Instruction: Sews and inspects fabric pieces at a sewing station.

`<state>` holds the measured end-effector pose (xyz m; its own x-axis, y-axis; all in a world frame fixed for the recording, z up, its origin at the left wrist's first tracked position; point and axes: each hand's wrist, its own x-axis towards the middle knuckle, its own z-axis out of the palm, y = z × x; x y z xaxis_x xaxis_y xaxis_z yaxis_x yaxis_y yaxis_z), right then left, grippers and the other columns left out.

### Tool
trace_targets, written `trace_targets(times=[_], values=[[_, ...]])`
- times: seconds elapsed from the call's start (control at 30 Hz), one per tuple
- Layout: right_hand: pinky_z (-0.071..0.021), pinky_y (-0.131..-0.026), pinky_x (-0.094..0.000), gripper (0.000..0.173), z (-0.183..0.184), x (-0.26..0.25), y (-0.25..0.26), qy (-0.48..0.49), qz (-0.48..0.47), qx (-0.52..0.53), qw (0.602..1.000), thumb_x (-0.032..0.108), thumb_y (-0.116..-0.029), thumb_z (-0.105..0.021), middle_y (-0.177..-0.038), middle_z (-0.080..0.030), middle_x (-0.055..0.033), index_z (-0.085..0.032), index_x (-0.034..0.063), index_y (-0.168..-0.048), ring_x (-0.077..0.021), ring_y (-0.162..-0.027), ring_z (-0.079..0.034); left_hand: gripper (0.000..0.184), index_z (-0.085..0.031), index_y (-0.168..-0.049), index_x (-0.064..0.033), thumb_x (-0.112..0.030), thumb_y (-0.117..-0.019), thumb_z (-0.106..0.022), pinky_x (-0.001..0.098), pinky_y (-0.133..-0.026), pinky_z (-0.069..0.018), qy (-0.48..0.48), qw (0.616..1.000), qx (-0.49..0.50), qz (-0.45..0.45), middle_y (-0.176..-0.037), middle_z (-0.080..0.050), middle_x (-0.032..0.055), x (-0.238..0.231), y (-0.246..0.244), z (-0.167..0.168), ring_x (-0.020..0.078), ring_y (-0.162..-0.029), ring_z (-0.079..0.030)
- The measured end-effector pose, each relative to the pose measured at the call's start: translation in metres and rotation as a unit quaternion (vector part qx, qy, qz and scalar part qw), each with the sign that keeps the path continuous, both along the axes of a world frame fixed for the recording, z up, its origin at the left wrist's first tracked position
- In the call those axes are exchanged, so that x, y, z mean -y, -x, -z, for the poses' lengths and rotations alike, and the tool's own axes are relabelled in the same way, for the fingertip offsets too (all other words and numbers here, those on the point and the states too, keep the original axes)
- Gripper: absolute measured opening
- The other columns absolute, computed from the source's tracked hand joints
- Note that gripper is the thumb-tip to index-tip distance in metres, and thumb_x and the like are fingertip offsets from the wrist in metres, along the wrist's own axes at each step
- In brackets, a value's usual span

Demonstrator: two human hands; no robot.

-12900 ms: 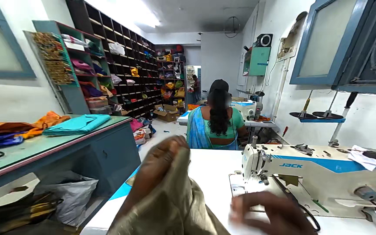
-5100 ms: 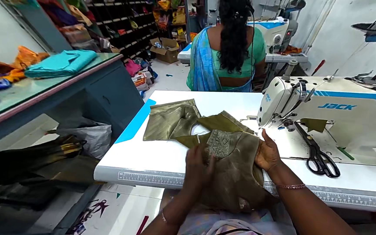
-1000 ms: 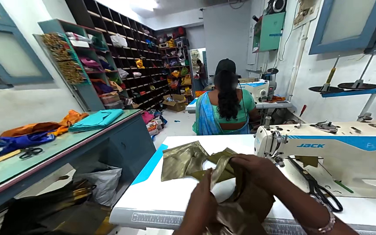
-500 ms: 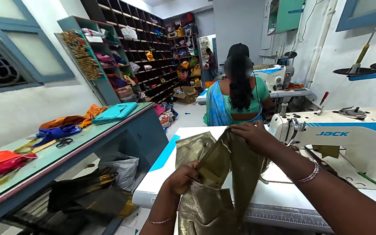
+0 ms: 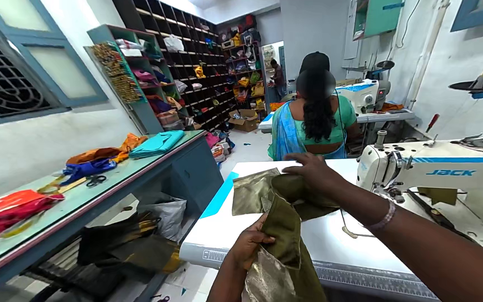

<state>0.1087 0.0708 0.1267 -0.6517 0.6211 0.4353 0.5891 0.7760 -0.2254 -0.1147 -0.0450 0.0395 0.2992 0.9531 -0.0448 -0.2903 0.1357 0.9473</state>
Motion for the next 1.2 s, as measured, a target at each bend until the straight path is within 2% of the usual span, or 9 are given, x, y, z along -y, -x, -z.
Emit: trace_targets(times=[0.07, 0.17, 0.27, 0.4, 0.53, 0.73, 0.93, 1.1, 1.2], values=[[-0.0538, -0.090, -0.0550, 0.019, 0.009, 0.027, -0.003, 0.153, 0.064, -0.056, 0.985, -0.003, -0.0989, -0.058, -0.112, -0.068, -0.0211, -0.072, -0.0027, -0.112, -0.0365, -0.100, -0.068, 0.073, -0.031, -0.154, -0.0065, 0.011, -0.0849, -0.048, 0.0285, -0.088, -0.0595, 0.024, 1.000, -0.002, -0.001, -0.117, -0.070, 0.0043, 0.003, -0.001, 0.016, 0.0090, -0.098, -0.071], [-0.0592, -0.076, -0.0319, 0.023, 0.029, 0.054, -0.012, 0.437, 0.118, -0.067, 0.889, 0.016, -0.1084, -0.052, -0.091, -0.067, -0.0123, -0.063, -0.0045, -0.113, -0.0152, -0.076, -0.069, 0.078, -0.026, -0.158, -0.0100, 0.010, -0.0860, -0.048, 0.0261, -0.088, -0.0581, 0.033, 0.999, -0.032, -0.001, -0.123, -0.066, 0.0050, 0.013, -0.003, 0.028, 0.0071, -0.099, -0.069], [-0.0582, -0.070, -0.0247, 0.026, 0.060, 0.069, -0.019, 0.579, 0.132, -0.166, 0.787, 0.017, -0.1112, -0.044, -0.085, -0.064, -0.0059, -0.059, -0.0040, -0.109, -0.0087, -0.071, -0.067, 0.079, -0.026, -0.160, -0.0138, 0.009, -0.0869, -0.047, 0.0257, -0.088, -0.0577, 0.022, 0.998, -0.053, -0.033, -0.126, -0.065, 0.0063, 0.026, -0.003, 0.027, 0.0070, -0.099, -0.069], [-0.0593, -0.078, -0.0274, 0.043, 0.091, 0.075, -0.012, 0.690, 0.079, -0.348, 0.630, 0.031, -0.1139, -0.032, -0.087, -0.068, -0.0038, -0.061, 0.0016, -0.103, -0.0122, -0.080, -0.071, 0.085, -0.021, -0.163, -0.0185, 0.006, -0.0865, -0.048, 0.0262, -0.092, -0.0572, -0.013, 0.997, -0.064, -0.052, -0.136, -0.061, 0.0062, 0.040, -0.003, 0.026, 0.0076, -0.106, -0.068], [-0.0569, -0.071, -0.0266, 0.043, 0.102, 0.074, 0.016, 0.711, 0.083, -0.446, 0.537, 0.041, -0.1112, -0.037, -0.085, -0.064, -0.0048, -0.059, 0.0039, -0.105, -0.0123, -0.074, -0.066, 0.087, -0.010, -0.163, -0.0143, 0.008, -0.0875, -0.046, 0.0273, -0.095, -0.0567, -0.018, 0.998, -0.047, -0.044, -0.141, -0.058, 0.0070, 0.054, -0.007, 0.029, 0.0081, -0.110, -0.067], [-0.0558, -0.071, -0.0255, 0.026, 0.098, 0.070, 0.039, 0.646, 0.120, -0.514, 0.552, 0.025, -0.1083, -0.050, -0.093, -0.066, -0.0069, -0.059, 0.0022, -0.117, -0.0118, -0.078, -0.067, 0.086, 0.000, -0.161, -0.0064, 0.011, -0.0884, -0.043, 0.0254, -0.099, -0.0547, -0.009, 0.998, -0.053, -0.027, -0.147, -0.051, 0.0082, 0.068, -0.008, 0.033, 0.0057, -0.116, -0.064], [-0.0553, -0.072, -0.0265, 0.008, 0.094, 0.073, 0.029, 0.586, 0.124, -0.522, 0.608, 0.008, -0.1027, -0.059, -0.088, -0.064, -0.0074, -0.060, 0.0006, -0.106, -0.0123, -0.074, -0.064, 0.088, -0.001, -0.163, -0.0073, 0.008, -0.0886, -0.047, 0.0243, -0.104, -0.0509, -0.046, 0.995, -0.093, -0.001, -0.160, -0.036, 0.0109, 0.064, -0.017, 0.040, 0.0045, -0.127, -0.058], [-0.0551, -0.073, -0.0305, 0.012, 0.096, 0.062, 0.009, 0.525, 0.144, -0.496, 0.677, 0.011, -0.1058, -0.055, -0.089, -0.061, -0.0087, -0.057, 0.0000, -0.108, -0.0137, -0.076, -0.062, 0.093, 0.007, -0.162, -0.0107, 0.004, -0.0889, -0.048, 0.0276, -0.106, -0.0505, -0.055, 0.995, -0.077, -0.010, -0.161, -0.036, 0.0145, 0.052, -0.049, 0.043, 0.0081, -0.130, -0.056], [-0.0513, -0.073, -0.0328, 0.015, 0.107, 0.045, -0.010, 0.454, 0.200, -0.483, 0.721, 0.014, -0.1051, -0.058, -0.088, -0.063, -0.0092, -0.059, -0.0003, -0.111, -0.0141, -0.077, -0.060, 0.091, 0.008, -0.161, -0.0110, 0.005, -0.0899, -0.046, 0.0290, -0.109, -0.0472, -0.052, 0.997, -0.047, -0.029, -0.165, -0.026, 0.0160, 0.041, -0.087, 0.042, 0.0107, -0.138, -0.049]])
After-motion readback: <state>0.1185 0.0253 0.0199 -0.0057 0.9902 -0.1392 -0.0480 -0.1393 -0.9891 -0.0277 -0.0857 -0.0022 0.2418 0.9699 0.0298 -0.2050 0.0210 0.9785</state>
